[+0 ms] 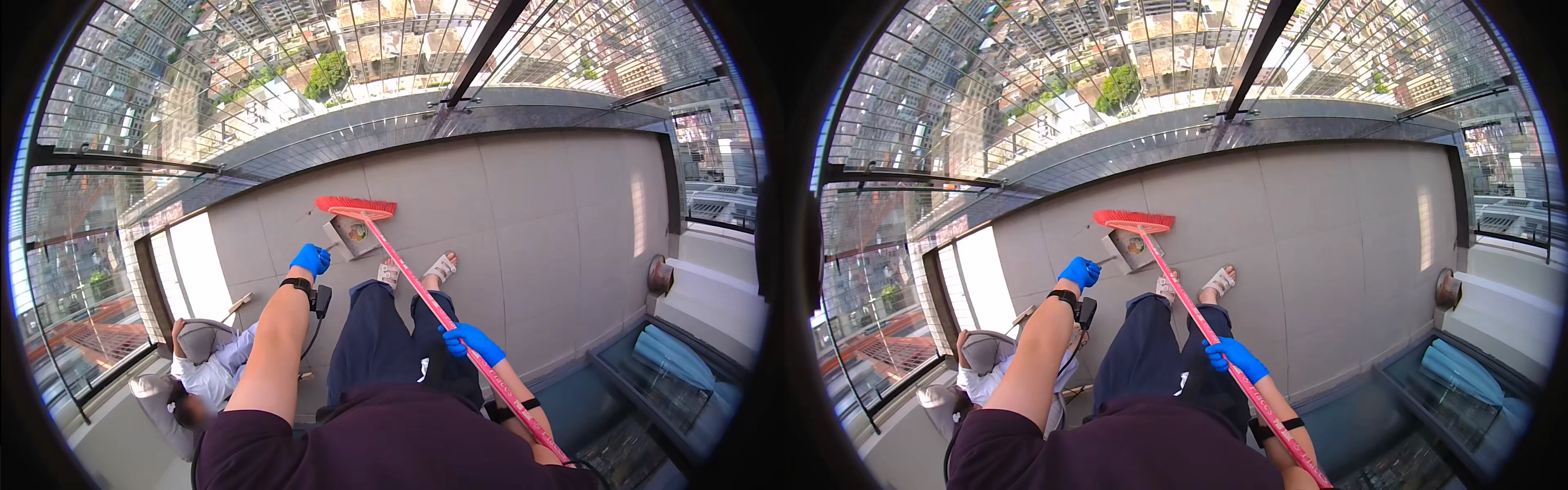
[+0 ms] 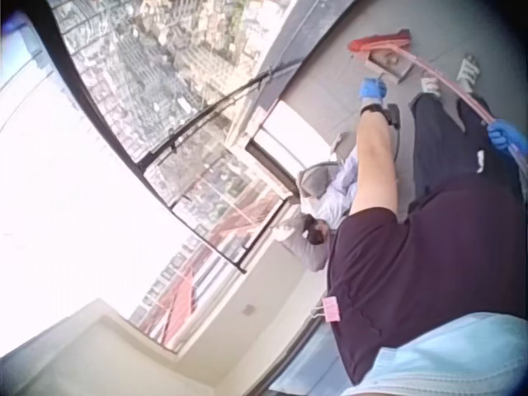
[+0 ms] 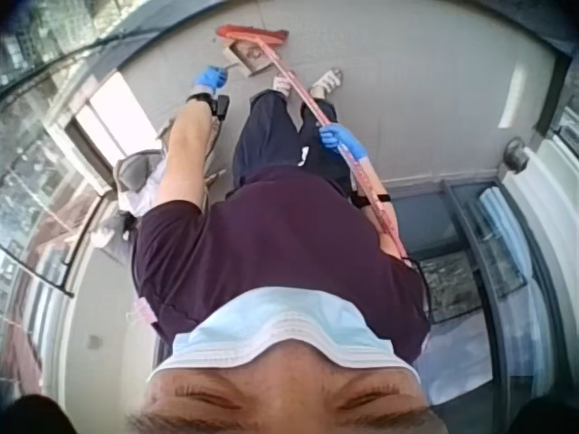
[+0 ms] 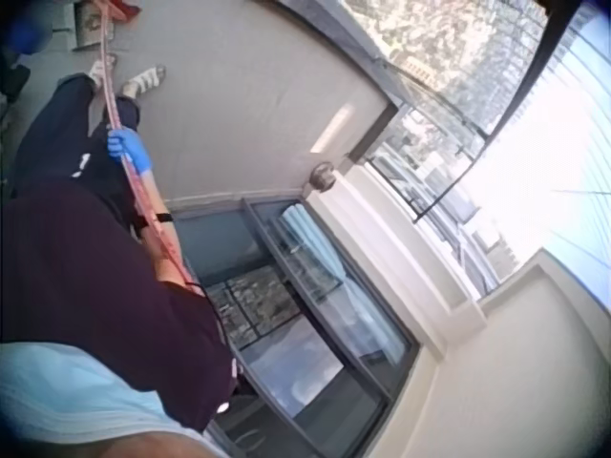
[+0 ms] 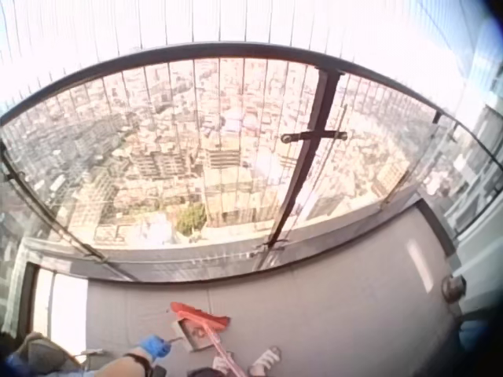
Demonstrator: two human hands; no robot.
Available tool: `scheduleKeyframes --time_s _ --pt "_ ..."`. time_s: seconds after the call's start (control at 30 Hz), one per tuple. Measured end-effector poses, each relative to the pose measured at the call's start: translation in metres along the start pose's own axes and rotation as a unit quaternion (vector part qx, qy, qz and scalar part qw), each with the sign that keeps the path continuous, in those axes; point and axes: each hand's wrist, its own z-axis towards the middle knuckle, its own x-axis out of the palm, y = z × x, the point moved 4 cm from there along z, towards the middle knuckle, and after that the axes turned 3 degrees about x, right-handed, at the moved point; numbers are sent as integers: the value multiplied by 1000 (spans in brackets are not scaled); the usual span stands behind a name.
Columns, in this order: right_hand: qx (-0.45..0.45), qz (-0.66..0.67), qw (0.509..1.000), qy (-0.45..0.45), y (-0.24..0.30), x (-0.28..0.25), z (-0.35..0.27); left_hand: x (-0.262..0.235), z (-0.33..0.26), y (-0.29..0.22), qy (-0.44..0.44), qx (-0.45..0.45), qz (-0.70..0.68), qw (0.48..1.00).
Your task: Sweeping the balcony floor with a broom and dustpan.
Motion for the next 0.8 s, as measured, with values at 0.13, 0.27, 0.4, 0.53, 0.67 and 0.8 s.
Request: scheduleKeyframes --time_s 0.13,0.27,0.4,0.53,0.67,0.8 --pt "37 172 978 112 -31 6 -15 -1 -4 -2 39 -15 -19 999" --pt "-8 38 999 3 -31 13 -51 -16 -19 -7 8 -50 -44 998" --pt "-59 -134 985 -86 4 11 -59 -33 -39 -24 3 -74 -26 997" --pt "-96 -173 967 -159 43 2 -57 -54 -49 -44 0 -67 15 998" --pt "-54 62 996 -22 26 -12 -32 -61 -42 -51 -28 -13 50 998" --pt "6 182 978 99 -21 -13 7 -53 -34 -58 -13 20 14 1000"
